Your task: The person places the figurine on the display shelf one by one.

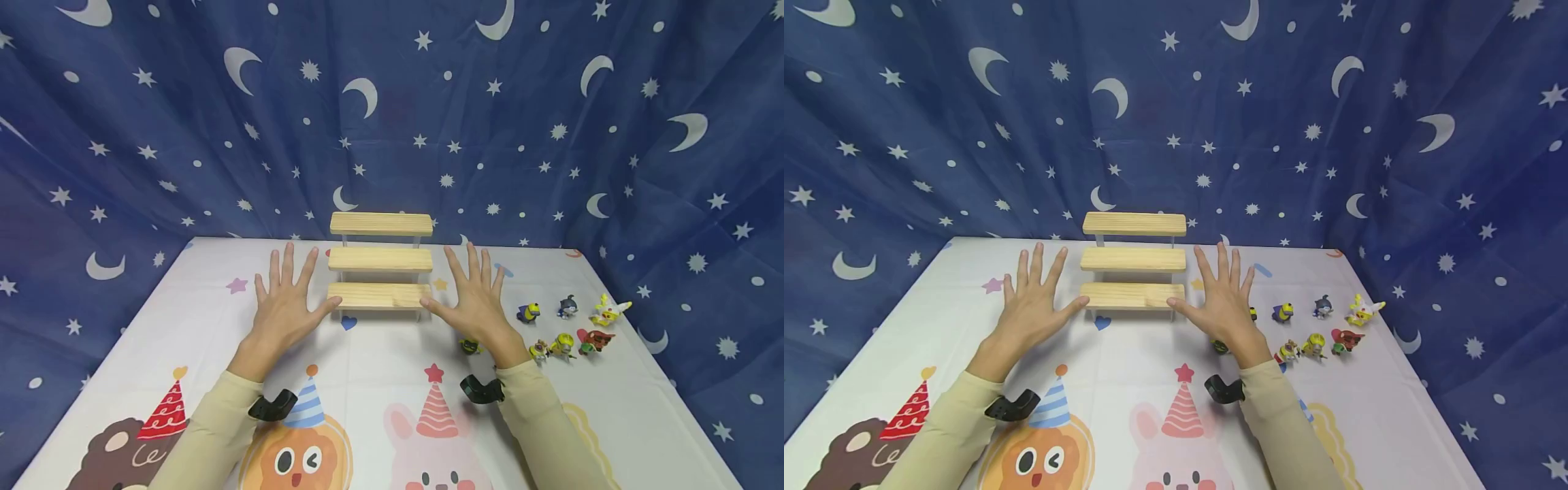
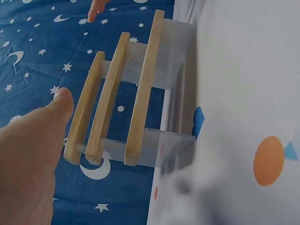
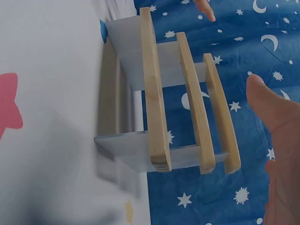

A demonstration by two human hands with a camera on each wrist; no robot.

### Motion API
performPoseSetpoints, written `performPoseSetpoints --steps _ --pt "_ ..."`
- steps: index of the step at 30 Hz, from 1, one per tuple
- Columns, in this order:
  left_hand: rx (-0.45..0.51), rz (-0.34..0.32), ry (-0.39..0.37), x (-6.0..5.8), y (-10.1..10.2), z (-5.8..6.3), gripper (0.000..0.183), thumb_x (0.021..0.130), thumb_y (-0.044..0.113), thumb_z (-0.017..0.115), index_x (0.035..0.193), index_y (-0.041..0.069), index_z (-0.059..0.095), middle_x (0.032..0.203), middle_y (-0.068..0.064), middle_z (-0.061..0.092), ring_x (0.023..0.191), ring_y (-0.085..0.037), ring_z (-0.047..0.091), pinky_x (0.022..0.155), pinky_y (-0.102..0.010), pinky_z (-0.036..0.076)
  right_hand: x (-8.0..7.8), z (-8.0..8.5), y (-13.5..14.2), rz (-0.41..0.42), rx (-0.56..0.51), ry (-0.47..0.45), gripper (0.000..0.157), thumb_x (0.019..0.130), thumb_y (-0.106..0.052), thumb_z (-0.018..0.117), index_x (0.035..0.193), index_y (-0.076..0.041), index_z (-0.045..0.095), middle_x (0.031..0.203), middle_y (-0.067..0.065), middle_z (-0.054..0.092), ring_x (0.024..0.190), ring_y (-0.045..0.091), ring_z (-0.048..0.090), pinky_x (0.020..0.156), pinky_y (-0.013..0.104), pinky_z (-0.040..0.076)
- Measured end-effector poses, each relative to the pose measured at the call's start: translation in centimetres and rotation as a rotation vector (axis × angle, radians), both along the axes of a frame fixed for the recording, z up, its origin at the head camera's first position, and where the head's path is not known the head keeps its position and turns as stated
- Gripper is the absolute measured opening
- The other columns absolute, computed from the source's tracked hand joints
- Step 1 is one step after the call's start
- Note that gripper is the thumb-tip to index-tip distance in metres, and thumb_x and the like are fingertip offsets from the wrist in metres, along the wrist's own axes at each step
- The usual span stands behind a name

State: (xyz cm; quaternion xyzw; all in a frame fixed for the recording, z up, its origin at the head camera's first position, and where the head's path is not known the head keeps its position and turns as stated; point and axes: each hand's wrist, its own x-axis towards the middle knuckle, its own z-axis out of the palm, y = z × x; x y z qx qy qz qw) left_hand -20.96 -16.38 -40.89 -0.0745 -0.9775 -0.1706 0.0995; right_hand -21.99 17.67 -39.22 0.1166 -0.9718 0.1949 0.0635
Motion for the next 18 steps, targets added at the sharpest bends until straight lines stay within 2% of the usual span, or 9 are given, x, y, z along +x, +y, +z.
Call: performPoseSetpoints --steps 5,13,18 --pt "-0.006 -0.017 -0.007 -0.1 -0.3 -0.3 0.096 0.093 0.066 0.056 0.165 0.028 0.005 0.171 -0.020 -0.005 0.158 -0.044 -0.006 0.120 -0.072 0.013 -0.1 -0.3 0.2 0.012 -0.024 -0.024 0.100 0.088 -0.068 0.061 0.164 -0.033 0.006 0.172 0.009 -0.014 0.157 0.038 -0.020 0.121 0.071 -0.012" --pt "0.017 -0.061 -0.031 -0.9 -0.5 -0.8 0.095 0.094 0.065 0.055 0.165 0.025 0.006 0.171 -0.020 -0.001 0.158 -0.044 -0.003 0.120 -0.070 0.018 -0.3 -0.3 0.7 0.026 -0.036 -0.071 0.099 0.089 -0.066 0.063 0.164 -0.033 0.008 0.172 0.013 -0.012 0.157 0.040 -0.018 0.123 0.070 -0.004" --pt "0.040 -0.083 -0.037 -1.2 -0.7 -0.9 0.095 0.095 0.062 0.057 0.165 0.022 0.006 0.171 -0.020 0.001 0.157 -0.045 0.002 0.118 -0.070 0.023 -0.5 0.0 1.0 0.042 -0.022 -0.063 0.098 0.089 -0.065 0.063 0.164 -0.031 0.009 0.172 0.015 -0.007 0.157 0.042 -0.014 0.122 0.072 -0.001"
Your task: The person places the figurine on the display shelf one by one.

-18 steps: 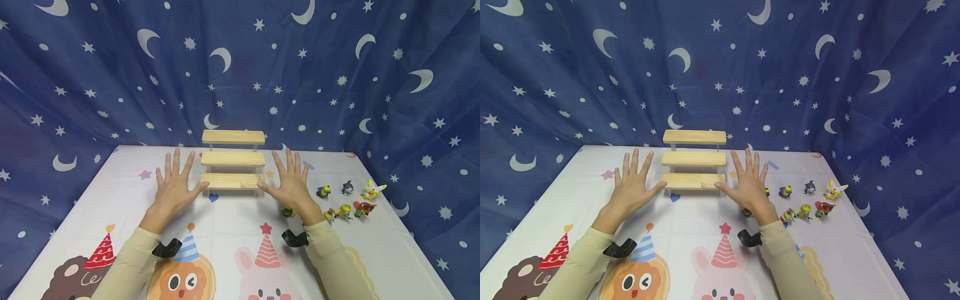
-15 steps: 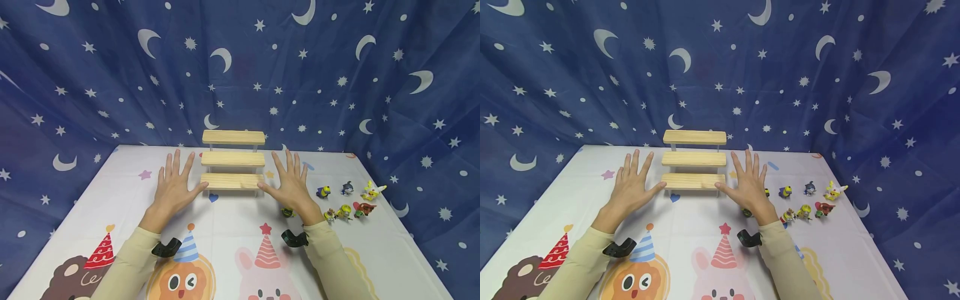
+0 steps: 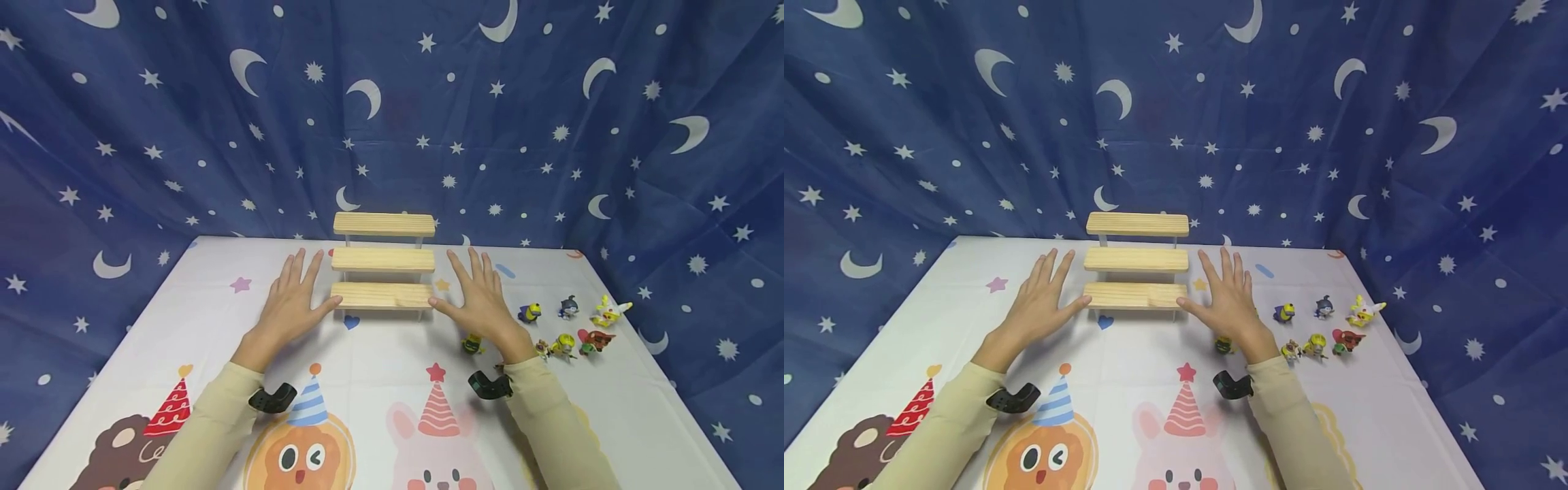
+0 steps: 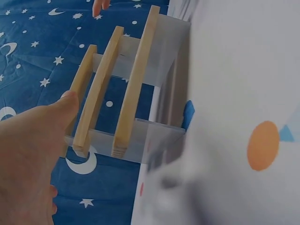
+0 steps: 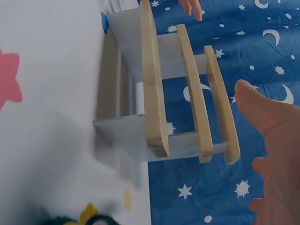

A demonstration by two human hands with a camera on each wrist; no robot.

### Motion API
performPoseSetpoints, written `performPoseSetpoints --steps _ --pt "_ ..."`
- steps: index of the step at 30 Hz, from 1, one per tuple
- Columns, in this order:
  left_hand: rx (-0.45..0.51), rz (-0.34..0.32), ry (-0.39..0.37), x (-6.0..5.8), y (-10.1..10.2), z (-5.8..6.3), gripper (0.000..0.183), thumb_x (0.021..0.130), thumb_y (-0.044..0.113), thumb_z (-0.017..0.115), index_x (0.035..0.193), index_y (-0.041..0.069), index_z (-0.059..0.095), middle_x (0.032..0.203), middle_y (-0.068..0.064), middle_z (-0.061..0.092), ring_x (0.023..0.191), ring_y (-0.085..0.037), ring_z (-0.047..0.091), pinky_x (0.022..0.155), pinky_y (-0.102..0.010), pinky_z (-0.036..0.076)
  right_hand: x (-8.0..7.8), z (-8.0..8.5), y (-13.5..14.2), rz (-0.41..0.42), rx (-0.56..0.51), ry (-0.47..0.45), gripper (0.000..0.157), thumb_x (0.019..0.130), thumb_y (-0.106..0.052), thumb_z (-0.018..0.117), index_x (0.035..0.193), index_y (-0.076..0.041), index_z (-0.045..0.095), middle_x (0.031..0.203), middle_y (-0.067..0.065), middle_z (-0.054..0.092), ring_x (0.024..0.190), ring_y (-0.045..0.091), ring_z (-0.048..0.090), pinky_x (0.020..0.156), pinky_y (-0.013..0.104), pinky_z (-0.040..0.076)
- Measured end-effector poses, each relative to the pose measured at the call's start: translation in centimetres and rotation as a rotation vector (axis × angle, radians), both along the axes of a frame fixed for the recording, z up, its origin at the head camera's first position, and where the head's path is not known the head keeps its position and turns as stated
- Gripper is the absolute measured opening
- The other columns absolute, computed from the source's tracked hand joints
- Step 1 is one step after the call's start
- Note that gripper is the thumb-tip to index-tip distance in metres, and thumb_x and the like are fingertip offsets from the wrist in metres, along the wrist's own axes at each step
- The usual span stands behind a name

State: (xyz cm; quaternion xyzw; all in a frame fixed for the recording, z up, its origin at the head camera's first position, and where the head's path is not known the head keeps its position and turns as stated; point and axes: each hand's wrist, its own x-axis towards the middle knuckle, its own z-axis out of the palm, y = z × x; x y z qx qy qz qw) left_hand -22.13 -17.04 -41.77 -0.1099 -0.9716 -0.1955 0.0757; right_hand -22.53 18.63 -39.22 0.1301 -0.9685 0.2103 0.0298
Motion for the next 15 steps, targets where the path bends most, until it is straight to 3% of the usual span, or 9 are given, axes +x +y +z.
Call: performPoseSetpoints --steps 7,15 --pt "0.063 -0.010 -0.024 -0.4 0.1 -0.6 0.091 0.097 0.055 0.059 0.164 0.018 0.011 0.168 -0.023 0.014 0.156 -0.046 0.012 0.116 -0.072 0.027 0.3 0.0 1.4 0.011 0.022 -0.011 0.093 0.092 -0.057 0.065 0.164 -0.023 0.016 0.170 0.021 0.004 0.157 0.047 -0.003 0.121 0.074 0.005" --pt "0.147 -0.031 -0.030 -0.7 -0.3 -1.6 0.085 0.099 0.049 0.058 0.163 0.011 0.017 0.164 -0.024 0.026 0.152 -0.046 0.022 0.116 -0.070 0.028 1.1 0.3 3.4 0.005 0.026 -0.051 0.085 0.095 -0.051 0.065 0.162 -0.022 0.022 0.169 0.022 0.014 0.156 0.049 0.007 0.119 0.076 0.012"
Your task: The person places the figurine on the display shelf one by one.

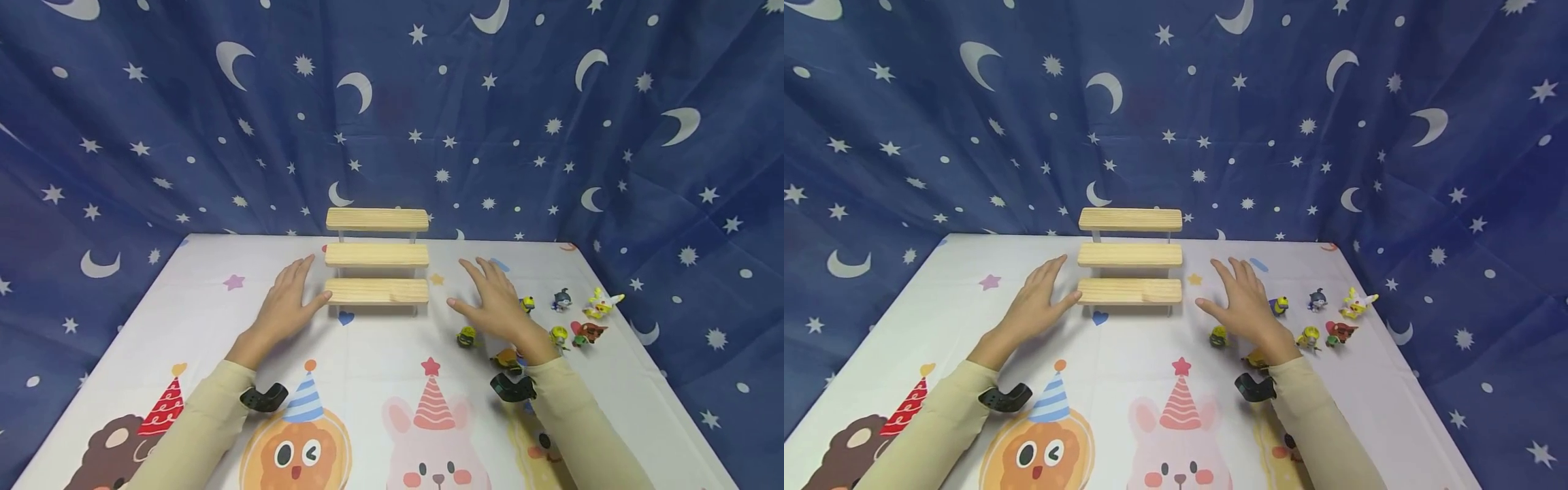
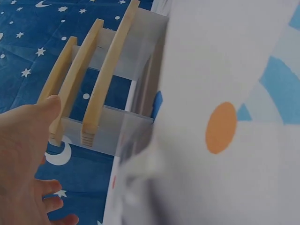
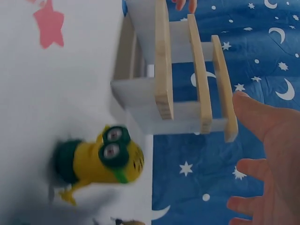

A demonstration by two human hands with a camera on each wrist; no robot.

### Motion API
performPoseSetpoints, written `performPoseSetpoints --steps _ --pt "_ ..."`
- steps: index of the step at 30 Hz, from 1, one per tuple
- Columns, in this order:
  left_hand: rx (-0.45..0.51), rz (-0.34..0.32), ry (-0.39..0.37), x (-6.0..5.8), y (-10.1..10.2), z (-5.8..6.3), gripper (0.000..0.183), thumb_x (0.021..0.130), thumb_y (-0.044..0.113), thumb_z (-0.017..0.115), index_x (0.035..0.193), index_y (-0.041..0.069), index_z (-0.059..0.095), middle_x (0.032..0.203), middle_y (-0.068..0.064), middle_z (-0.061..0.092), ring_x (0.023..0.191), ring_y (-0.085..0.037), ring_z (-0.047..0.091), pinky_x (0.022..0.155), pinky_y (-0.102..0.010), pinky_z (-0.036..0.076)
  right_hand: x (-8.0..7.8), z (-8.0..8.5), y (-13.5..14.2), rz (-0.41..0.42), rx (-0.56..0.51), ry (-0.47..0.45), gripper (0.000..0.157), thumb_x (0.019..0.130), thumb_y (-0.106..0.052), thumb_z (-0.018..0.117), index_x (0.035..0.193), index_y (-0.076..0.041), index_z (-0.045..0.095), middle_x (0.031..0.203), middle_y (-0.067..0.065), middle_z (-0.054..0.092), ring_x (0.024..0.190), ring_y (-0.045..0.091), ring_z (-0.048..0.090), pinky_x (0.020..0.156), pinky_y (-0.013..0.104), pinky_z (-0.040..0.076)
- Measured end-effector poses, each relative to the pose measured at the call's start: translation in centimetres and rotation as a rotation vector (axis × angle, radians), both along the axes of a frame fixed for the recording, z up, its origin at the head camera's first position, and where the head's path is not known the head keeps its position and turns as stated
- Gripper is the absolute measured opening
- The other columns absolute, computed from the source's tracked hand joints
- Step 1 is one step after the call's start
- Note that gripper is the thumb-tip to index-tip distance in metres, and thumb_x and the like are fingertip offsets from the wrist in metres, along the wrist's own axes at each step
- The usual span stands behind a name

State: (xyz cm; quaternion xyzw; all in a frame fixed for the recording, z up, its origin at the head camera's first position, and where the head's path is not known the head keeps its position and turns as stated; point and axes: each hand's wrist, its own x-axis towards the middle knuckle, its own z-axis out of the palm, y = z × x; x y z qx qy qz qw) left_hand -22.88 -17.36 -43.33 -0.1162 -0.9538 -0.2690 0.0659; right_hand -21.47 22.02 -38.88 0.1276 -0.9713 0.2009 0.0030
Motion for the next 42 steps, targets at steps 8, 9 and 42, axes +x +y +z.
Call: performPoseSetpoints --steps 8,9,42 --pt "0.143 -0.026 -0.098 0.3 0.0 -0.7 0.080 0.102 0.044 0.056 0.162 0.008 0.017 0.166 -0.025 0.020 0.153 -0.048 0.017 0.122 -0.067 0.019 1.7 0.8 1.4 0.071 -0.073 0.038 0.076 0.096 -0.041 0.068 0.158 -0.015 0.034 0.166 0.024 0.019 0.155 0.049 0.010 0.114 0.079 0.017" --pt "0.159 -0.032 -0.112 0.3 0.0 -0.8 0.080 0.102 0.044 0.055 0.162 0.007 0.017 0.166 -0.026 0.019 0.153 -0.049 0.016 0.122 -0.068 0.018 1.9 1.0 1.6 0.077 -0.085 0.036 0.075 0.096 -0.040 0.068 0.158 -0.015 0.034 0.166 0.024 0.019 0.154 0.049 0.010 0.114 0.080 0.017" --pt "0.498 -0.262 -0.333 -1.7 0.5 -2.6 0.074 0.100 0.018 0.065 0.160 0.003 0.024 0.150 -0.031 0.047 0.138 -0.046 0.050 0.115 -0.058 0.040 7.0 2.0 14.1 -0.020 -0.241 0.075 0.056 0.101 -0.020 0.064 0.150 -0.003 0.044 0.150 0.033 0.043 0.129 0.055 0.045 0.087 0.067 0.048"
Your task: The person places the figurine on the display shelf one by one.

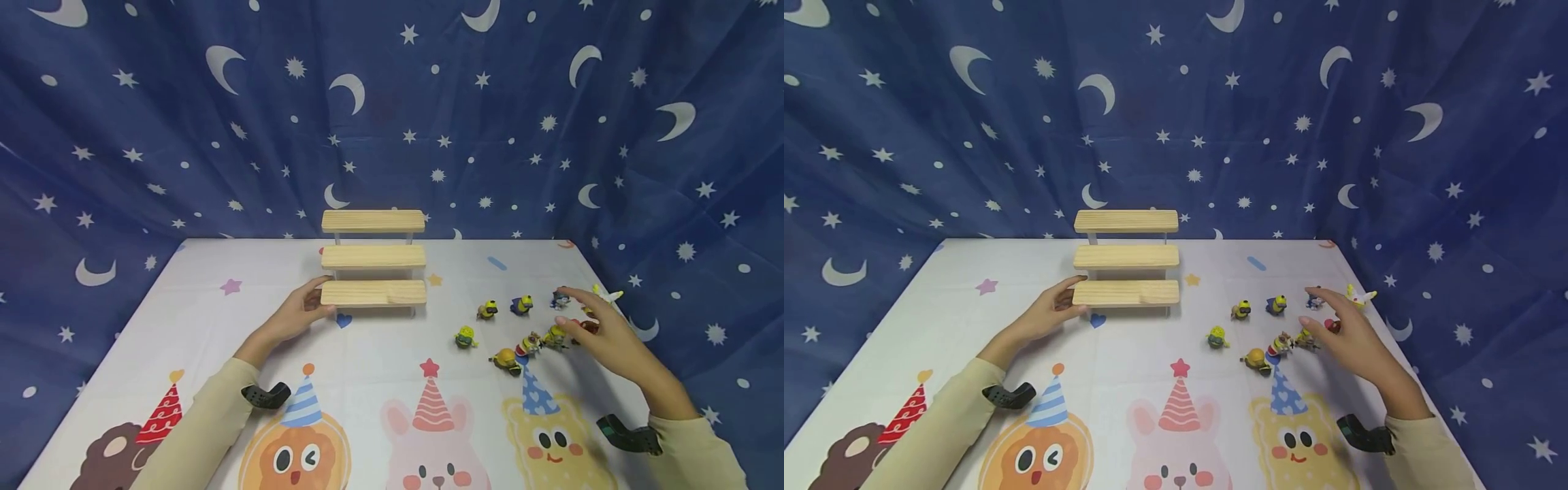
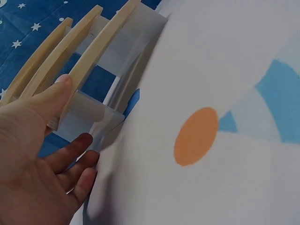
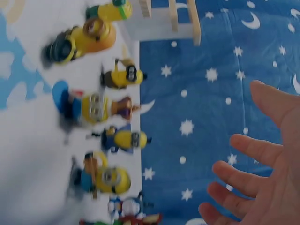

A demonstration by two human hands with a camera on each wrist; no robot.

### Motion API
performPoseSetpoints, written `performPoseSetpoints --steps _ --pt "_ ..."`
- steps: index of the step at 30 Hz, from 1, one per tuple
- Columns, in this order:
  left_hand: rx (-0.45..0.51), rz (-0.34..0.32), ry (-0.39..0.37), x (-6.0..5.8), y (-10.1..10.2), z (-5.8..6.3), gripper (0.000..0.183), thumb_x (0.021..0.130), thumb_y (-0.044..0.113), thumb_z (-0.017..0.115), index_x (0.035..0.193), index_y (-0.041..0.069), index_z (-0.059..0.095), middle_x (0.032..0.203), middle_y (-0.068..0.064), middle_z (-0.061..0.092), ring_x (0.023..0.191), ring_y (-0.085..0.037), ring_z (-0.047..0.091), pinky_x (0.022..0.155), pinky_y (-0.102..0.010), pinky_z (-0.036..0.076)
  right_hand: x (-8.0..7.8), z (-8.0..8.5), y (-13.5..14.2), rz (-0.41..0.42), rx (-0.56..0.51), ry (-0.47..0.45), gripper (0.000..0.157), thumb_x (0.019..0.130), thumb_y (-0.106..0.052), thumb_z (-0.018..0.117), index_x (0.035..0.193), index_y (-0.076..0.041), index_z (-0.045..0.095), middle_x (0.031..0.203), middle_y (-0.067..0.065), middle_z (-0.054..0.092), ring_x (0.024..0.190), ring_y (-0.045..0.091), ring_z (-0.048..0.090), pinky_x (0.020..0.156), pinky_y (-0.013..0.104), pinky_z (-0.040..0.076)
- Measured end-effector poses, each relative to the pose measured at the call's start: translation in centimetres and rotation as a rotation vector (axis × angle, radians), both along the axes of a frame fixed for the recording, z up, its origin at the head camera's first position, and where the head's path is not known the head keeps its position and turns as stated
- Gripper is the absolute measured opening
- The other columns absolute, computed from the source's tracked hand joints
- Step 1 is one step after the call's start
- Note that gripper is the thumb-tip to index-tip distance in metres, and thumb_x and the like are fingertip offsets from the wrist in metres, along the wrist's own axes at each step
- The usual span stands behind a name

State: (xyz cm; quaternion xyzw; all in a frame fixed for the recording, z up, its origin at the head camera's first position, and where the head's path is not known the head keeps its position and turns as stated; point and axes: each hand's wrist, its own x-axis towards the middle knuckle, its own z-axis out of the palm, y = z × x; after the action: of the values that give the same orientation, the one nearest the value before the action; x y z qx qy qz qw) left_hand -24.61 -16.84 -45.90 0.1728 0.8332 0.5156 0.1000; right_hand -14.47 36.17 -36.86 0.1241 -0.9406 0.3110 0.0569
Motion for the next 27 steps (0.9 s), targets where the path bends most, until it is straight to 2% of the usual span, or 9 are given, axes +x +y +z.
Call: performPoseSetpoints --steps 3,6,10,12,15,19,23,26,27 --pt "0.005 0.003 -0.033 -0.3 -0.1 0.2 0.074 0.100 0.022 0.065 0.160 0.007 0.025 0.151 -0.029 0.047 0.139 -0.045 0.049 0.117 -0.058 0.038 0.2 0.1 1.5 -0.020 0.000 0.001 0.057 0.100 -0.020 0.065 0.151 -0.002 0.043 0.147 0.033 0.046 0.129 0.051 0.047 0.092 0.065 0.047" --pt "0.009 -0.008 -0.083 -0.6 -0.3 0.1 0.076 0.100 0.026 0.065 0.161 0.009 0.023 0.153 -0.029 0.045 0.141 -0.044 0.047 0.119 -0.057 0.036 0.4 -0.3 3.1 -0.055 0.029 0.025 0.058 0.097 -0.020 0.069 0.149 -0.003 0.047 0.140 0.030 0.054 0.125 0.008 0.051 0.091 0.037 0.049" --pt "-0.004 -0.019 -0.125 -0.7 -0.6 -0.1 0.077 0.100 0.029 0.064 0.162 0.010 0.022 0.156 -0.028 0.042 0.143 -0.043 0.045 0.120 -0.057 0.034 0.6 -1.1 4.9 -0.083 0.043 0.061 0.055 0.095 -0.019 0.072 0.143 0.000 0.052 0.132 0.027 0.060 0.107 -0.029 0.029 0.078 0.011 0.038" --pt "-0.009 -0.015 -0.133 -0.7 -0.6 -0.1 0.078 0.100 0.031 0.064 0.162 0.011 0.022 0.156 -0.026 0.042 0.144 -0.042 0.044 0.121 -0.057 0.033 0.6 -1.7 5.7 -0.101 0.054 0.069 0.052 0.096 -0.020 0.071 0.141 0.001 0.053 0.131 0.027 0.060 0.108 -0.023 0.037 0.077 0.008 0.039" --pt "0.003 -0.002 -0.140 -0.5 -0.7 -0.3 0.077 0.100 0.033 0.065 0.162 0.014 0.024 0.156 -0.025 0.044 0.143 -0.042 0.045 0.120 -0.059 0.033 0.5 -2.7 6.5 -0.139 0.075 0.040 0.050 0.099 -0.023 0.068 0.140 0.001 0.053 0.133 0.029 0.058 0.117 0.010 0.053 0.075 0.013 0.040" --pt "0.023 -0.011 -0.157 -0.6 -0.7 -0.6 0.077 0.100 0.030 0.065 0.163 0.016 0.023 0.155 -0.025 0.044 0.143 -0.041 0.046 0.120 -0.058 0.033 0.5 -4.0 7.4 -0.177 0.086 -0.001 0.052 0.100 -0.024 0.066 0.141 0.004 0.052 0.135 0.033 0.056 0.115 0.047 0.052 0.073 0.015 0.039" --pt "0.024 -0.022 -0.160 -0.9 -0.9 -0.7 0.077 0.100 0.029 0.064 0.163 0.015 0.022 0.157 -0.026 0.042 0.144 -0.041 0.044 0.119 -0.058 0.034 0.3 -5.0 8.0 -0.175 0.062 0.002 0.051 0.100 -0.023 0.066 0.140 0.005 0.053 0.133 0.034 0.057 0.110 0.019 0.057 0.071 0.006 0.039" --pt "0.032 -0.025 -0.168 -1.1 -1.1 -0.8 0.076 0.100 0.029 0.065 0.162 0.014 0.023 0.157 -0.026 0.041 0.145 -0.042 0.043 0.118 -0.059 0.036 0.0 -5.8 8.5 -0.165 0.040 0.000 0.049 0.100 -0.021 0.065 0.140 0.005 0.054 0.132 0.033 0.058 0.105 -0.012 0.047 0.072 0.002 0.039" --pt "0.038 -0.028 -0.170 -1.1 -1.1 -0.9 0.076 0.100 0.029 0.065 0.162 0.014 0.023 0.157 -0.026 0.042 0.145 -0.042 0.043 0.118 -0.059 0.037 -0.1 -6.1 8.6 -0.164 0.037 -0.004 0.049 0.100 -0.021 0.065 0.140 0.006 0.054 0.131 0.034 0.059 0.103 -0.012 0.049 0.072 0.001 0.040"
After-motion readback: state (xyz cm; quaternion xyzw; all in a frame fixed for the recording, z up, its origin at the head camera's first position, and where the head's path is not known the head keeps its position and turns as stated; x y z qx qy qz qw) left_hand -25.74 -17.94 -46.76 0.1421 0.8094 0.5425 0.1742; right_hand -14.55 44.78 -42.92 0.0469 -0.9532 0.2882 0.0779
